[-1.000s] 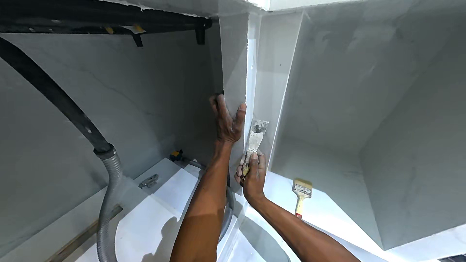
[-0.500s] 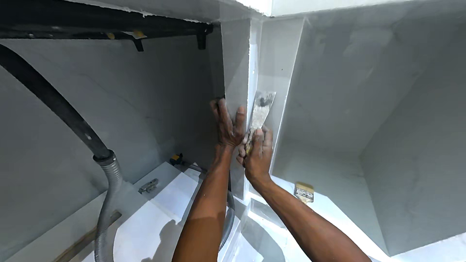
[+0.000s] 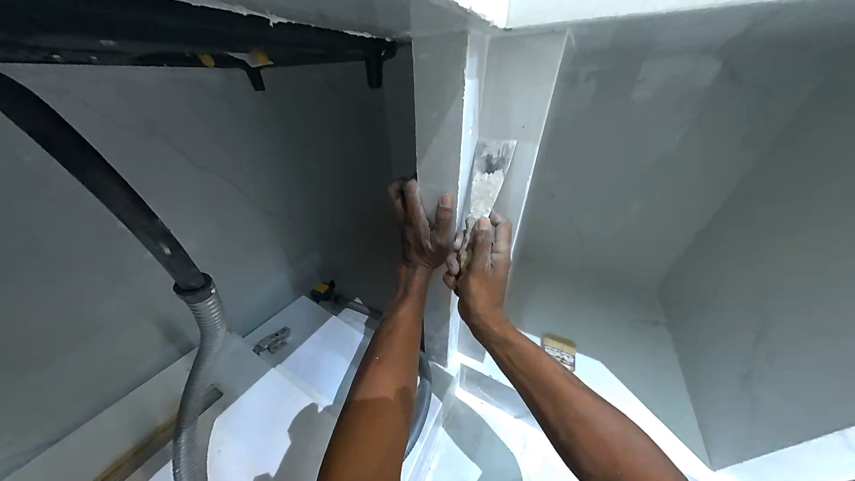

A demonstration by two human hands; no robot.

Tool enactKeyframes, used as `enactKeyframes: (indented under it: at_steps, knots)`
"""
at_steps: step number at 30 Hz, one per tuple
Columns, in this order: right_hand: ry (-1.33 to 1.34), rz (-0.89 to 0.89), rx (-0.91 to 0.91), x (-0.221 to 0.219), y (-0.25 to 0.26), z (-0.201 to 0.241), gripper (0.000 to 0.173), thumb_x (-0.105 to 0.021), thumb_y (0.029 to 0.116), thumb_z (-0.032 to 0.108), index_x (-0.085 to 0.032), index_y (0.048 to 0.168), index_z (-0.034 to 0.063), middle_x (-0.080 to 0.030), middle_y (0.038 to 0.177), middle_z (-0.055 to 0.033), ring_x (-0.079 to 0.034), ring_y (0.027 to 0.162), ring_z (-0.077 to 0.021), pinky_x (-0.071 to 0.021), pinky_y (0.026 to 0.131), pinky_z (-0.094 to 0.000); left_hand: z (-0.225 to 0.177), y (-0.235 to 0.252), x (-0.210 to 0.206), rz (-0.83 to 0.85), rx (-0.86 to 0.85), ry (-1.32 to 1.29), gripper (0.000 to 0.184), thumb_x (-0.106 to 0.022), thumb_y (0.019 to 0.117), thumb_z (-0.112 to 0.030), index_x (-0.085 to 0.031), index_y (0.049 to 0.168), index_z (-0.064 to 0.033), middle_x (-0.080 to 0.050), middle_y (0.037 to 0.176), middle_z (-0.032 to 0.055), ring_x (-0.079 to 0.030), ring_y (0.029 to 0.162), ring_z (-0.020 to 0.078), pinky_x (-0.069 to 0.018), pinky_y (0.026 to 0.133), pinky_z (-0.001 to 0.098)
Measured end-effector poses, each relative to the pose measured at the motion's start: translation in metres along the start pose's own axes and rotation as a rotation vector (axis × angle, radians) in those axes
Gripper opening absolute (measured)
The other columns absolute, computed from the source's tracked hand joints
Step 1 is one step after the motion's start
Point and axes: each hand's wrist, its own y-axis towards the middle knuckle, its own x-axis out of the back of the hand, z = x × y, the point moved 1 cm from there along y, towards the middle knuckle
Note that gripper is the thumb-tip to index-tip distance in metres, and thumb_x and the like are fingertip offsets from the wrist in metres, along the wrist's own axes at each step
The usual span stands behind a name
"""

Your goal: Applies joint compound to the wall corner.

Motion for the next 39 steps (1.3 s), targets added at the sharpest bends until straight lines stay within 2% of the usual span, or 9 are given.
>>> enactKeyframes:
  at_steps: [5, 9, 14, 17, 20, 28, 31, 34, 39]
  knots:
    - [0.023, 0.037, 0.033, 0.0, 0.008, 0.005, 0.031, -0.033, 0.1121, 0.041, -0.045, 0.132, 0.0197, -0.05, 0.069, 0.0018, -0.046, 0.044, -0.0082, -0.0446, 0.039, -0.0247, -0.001, 0.0, 0.0, 0.01, 0.015, 0.002, 0.082, -0.036, 0.0996, -0.064, -0.052, 0.129, 0.0103, -0.048, 0.131, 0.0294, -0.053, 0.121, 0.029, -0.0453, 0.104, 0.0349]
    - [-0.014, 0.053, 0.027, -0.01, 0.017, 0.027, 0.034, -0.032, 0.1117, 0.047, -0.045, 0.135, 0.0248, -0.048, 0.067, -0.0001, -0.041, 0.041, -0.0079, -0.0404, 0.035, -0.0239, -0.001, 0.0, 0.001, 0.014, 0.032, 0.022, 0.093, -0.03, 0.0971, -0.075, -0.053, 0.127, 0.0102, -0.049, 0.128, 0.0301, -0.054, 0.118, 0.0305, -0.0474, 0.101, 0.0372]
    - [0.034, 0.019, 0.003, -0.001, 0.008, 0.008, 0.031, -0.035, 0.1119, 0.041, -0.047, 0.133, 0.0208, -0.052, 0.071, -0.0003, -0.047, 0.044, -0.01, -0.0454, 0.039, -0.0255, -0.002, 0.0, 0.0, -0.001, 0.026, 0.002, 0.078, -0.037, 0.0994, -0.061, -0.052, 0.128, 0.0097, -0.048, 0.131, 0.0295, -0.053, 0.119, 0.0286, -0.0458, 0.102, 0.0358]
    - [0.016, 0.078, 0.046, -0.011, 0.022, 0.034, 0.031, -0.031, 0.1128, 0.041, -0.045, 0.132, 0.0202, -0.051, 0.071, 0.0014, -0.044, 0.044, -0.0069, -0.0429, 0.039, -0.023, -0.001, -0.001, 0.001, -0.001, -0.007, 0.028, 0.092, -0.032, 0.0985, -0.072, -0.05, 0.129, 0.0127, -0.049, 0.128, 0.0323, -0.055, 0.118, 0.0317, -0.0476, 0.102, 0.0383]
    - [0.058, 0.112, 0.085, -0.023, 0.037, 0.062, 0.03, -0.029, 0.1139, 0.039, -0.044, 0.132, 0.0197, -0.049, 0.07, 0.0011, -0.04, 0.04, -0.0055, -0.0391, 0.035, -0.0201, 0.004, -0.003, -0.003, -0.043, -0.027, 0.028, 0.101, -0.026, 0.0921, -0.082, -0.052, 0.129, 0.0082, -0.051, 0.125, 0.0271, -0.055, 0.117, 0.0266, -0.0478, 0.1, 0.0351]
    - [0.044, 0.09, 0.076, -0.021, 0.041, 0.06, 0.031, -0.03, 0.1138, 0.039, -0.044, 0.134, 0.0191, -0.05, 0.07, 0.0009, -0.041, 0.041, -0.0062, -0.0396, 0.036, -0.0211, -0.001, -0.002, -0.001, -0.025, 0.015, 0.059, 0.089, -0.033, 0.0981, -0.072, -0.052, 0.129, 0.0091, -0.05, 0.126, 0.0286, -0.055, 0.116, 0.0286, -0.048, 0.1, 0.036]
    - [0.1, 0.072, 0.106, -0.032, 0.053, 0.069, 0.029, -0.03, 0.1145, 0.032, -0.044, 0.132, 0.0138, -0.051, 0.073, -0.0017, -0.045, 0.044, -0.0097, -0.0445, 0.038, -0.025, 0.003, -0.003, -0.002, -0.028, -0.01, 0.021, 0.098, -0.028, 0.0933, -0.081, -0.052, 0.131, 0.0066, -0.05, 0.126, 0.0256, -0.054, 0.118, 0.0251, -0.0476, 0.101, 0.0348]
    - [0.069, 0.078, 0.066, -0.027, 0.043, 0.067, 0.032, -0.029, 0.1139, 0.04, -0.044, 0.135, 0.0206, -0.049, 0.071, 0.0002, -0.041, 0.041, -0.0066, -0.0397, 0.034, -0.0211, 0.002, -0.003, -0.002, -0.04, -0.046, 0.008, 0.1, -0.026, 0.0933, -0.081, -0.049, 0.133, 0.0082, -0.05, 0.126, 0.0266, -0.054, 0.118, 0.0249, -0.0474, 0.101, 0.0342]
    - [0.164, 0.077, 0.113, -0.033, 0.057, 0.065, 0.029, -0.031, 0.1144, 0.03, -0.044, 0.134, 0.013, -0.05, 0.072, -0.0019, -0.046, 0.044, -0.0102, -0.0459, 0.038, -0.0258, 0.001, -0.002, 0.0, -0.025, -0.012, -0.02, 0.095, -0.031, 0.0955, -0.077, -0.05, 0.135, 0.0075, -0.05, 0.127, 0.0269, -0.053, 0.119, 0.0256, -0.0472, 0.101, 0.0352]
